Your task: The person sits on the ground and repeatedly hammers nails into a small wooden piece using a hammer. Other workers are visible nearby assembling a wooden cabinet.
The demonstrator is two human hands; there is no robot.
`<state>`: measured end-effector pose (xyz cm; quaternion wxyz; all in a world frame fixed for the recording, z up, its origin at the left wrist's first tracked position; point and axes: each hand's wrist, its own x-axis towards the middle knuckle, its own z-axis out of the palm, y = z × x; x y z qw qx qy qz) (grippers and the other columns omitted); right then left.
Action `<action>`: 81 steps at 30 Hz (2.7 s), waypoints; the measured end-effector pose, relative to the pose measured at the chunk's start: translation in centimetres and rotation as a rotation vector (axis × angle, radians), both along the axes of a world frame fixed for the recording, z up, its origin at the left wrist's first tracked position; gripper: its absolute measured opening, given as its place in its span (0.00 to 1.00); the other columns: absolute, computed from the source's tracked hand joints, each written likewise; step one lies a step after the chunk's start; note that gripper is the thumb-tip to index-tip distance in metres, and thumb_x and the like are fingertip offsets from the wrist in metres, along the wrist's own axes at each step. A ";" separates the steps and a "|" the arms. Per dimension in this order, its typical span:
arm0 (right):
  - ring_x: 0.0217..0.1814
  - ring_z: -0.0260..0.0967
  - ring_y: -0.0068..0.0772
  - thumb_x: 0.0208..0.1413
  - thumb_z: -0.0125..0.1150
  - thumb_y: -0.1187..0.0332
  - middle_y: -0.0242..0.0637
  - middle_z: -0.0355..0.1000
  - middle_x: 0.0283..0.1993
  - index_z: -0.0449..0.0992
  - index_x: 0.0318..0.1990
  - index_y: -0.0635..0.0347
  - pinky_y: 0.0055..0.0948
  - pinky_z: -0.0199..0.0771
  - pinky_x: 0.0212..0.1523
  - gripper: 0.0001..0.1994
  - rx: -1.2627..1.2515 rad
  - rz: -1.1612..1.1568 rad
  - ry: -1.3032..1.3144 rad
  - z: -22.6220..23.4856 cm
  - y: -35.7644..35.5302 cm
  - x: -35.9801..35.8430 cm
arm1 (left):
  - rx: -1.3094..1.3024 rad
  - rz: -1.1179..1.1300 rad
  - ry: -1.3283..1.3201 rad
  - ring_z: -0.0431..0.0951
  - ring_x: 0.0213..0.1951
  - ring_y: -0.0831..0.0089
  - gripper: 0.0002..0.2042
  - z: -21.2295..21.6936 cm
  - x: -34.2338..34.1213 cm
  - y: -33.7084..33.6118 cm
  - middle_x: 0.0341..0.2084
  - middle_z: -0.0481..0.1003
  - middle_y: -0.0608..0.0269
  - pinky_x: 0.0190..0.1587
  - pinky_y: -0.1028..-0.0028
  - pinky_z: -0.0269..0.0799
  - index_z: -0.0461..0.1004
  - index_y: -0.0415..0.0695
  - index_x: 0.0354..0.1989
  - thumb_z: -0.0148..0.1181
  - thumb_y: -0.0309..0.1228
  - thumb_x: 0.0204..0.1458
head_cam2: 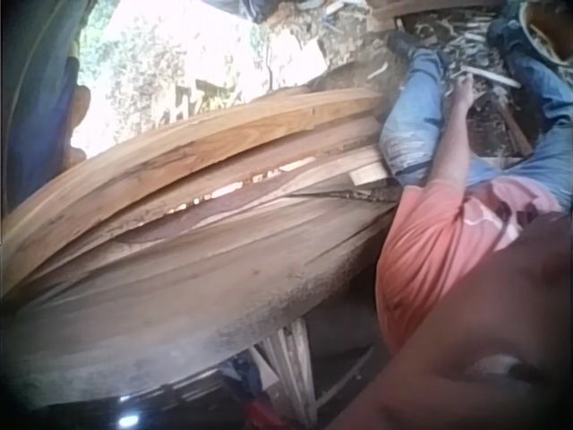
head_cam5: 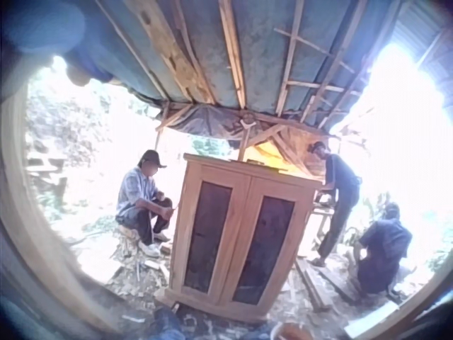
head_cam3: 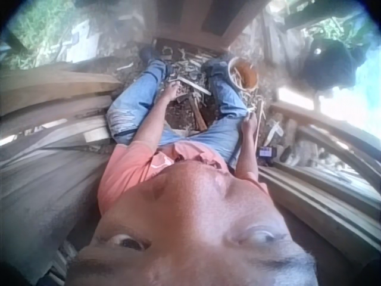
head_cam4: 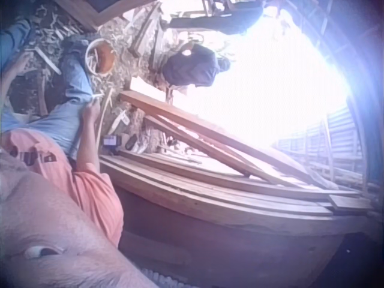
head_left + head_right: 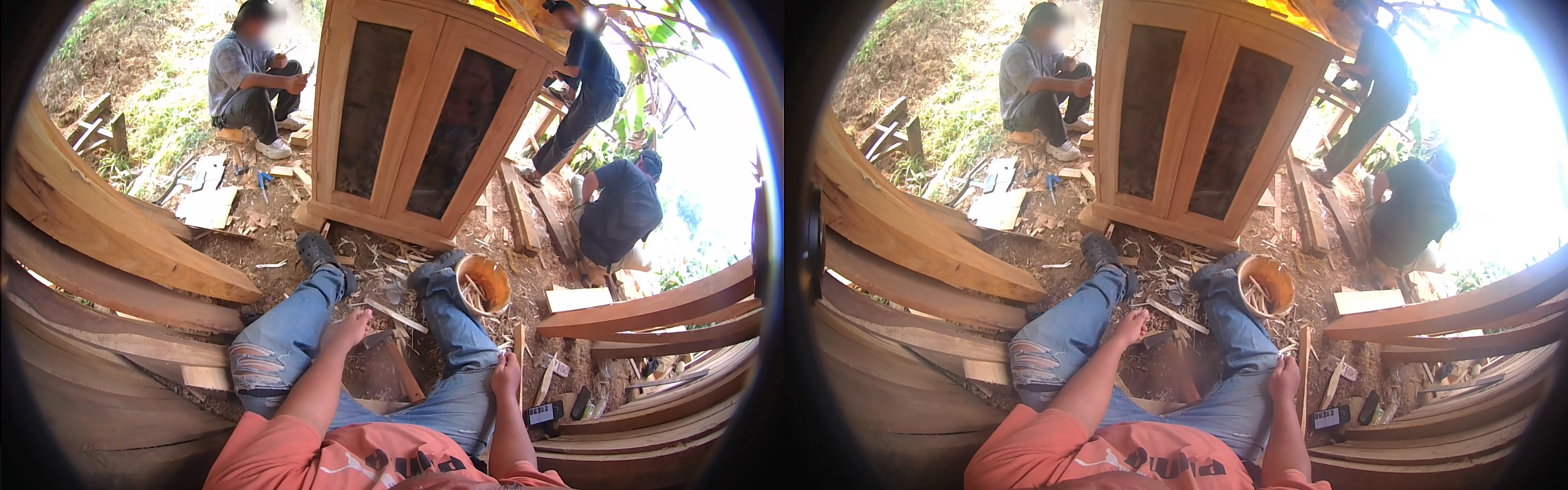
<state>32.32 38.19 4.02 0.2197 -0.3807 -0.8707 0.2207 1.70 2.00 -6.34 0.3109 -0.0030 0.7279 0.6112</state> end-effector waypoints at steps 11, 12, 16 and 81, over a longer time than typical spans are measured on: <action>0.51 0.77 0.66 0.72 0.58 0.62 0.58 0.81 0.45 0.80 0.47 0.66 0.57 0.74 0.53 0.14 -0.082 -0.024 -0.047 1.5 -0.5 0.0 | -0.117 -0.051 0.056 0.78 0.29 0.74 0.24 0.4 1.3 -1.3 0.30 0.79 0.62 0.39 0.68 0.77 0.80 0.45 0.56 0.42 0.50 0.78; 0.51 0.77 0.66 0.72 0.58 0.61 0.58 0.81 0.45 0.81 0.47 0.65 0.57 0.74 0.53 0.14 -0.091 -0.032 -0.057 1.7 -0.3 0.2 | -0.066 -0.030 0.047 0.76 0.27 0.75 0.24 0.7 1.7 -1.0 0.29 0.78 0.62 0.36 0.70 0.77 0.79 0.42 0.55 0.42 0.49 0.79; 0.52 0.78 0.65 0.71 0.58 0.61 0.57 0.81 0.46 0.82 0.48 0.63 0.57 0.75 0.53 0.14 -0.125 -0.045 -0.071 2.6 -0.7 -0.3 | -0.170 -0.058 0.167 0.75 0.26 0.76 0.22 1.3 1.8 -2.5 0.29 0.77 0.63 0.34 0.71 0.76 0.79 0.42 0.55 0.43 0.46 0.79; 0.64 0.75 0.54 0.66 0.61 0.65 0.49 0.81 0.54 0.82 0.47 0.60 0.49 0.65 0.71 0.10 0.145 0.377 -0.195 3.0 -5.3 1.6 | -0.353 -0.574 0.325 0.86 0.49 0.52 0.13 9.9 11.6 -3.0 0.45 0.86 0.55 0.53 0.54 0.81 0.84 0.49 0.50 0.66 0.42 0.62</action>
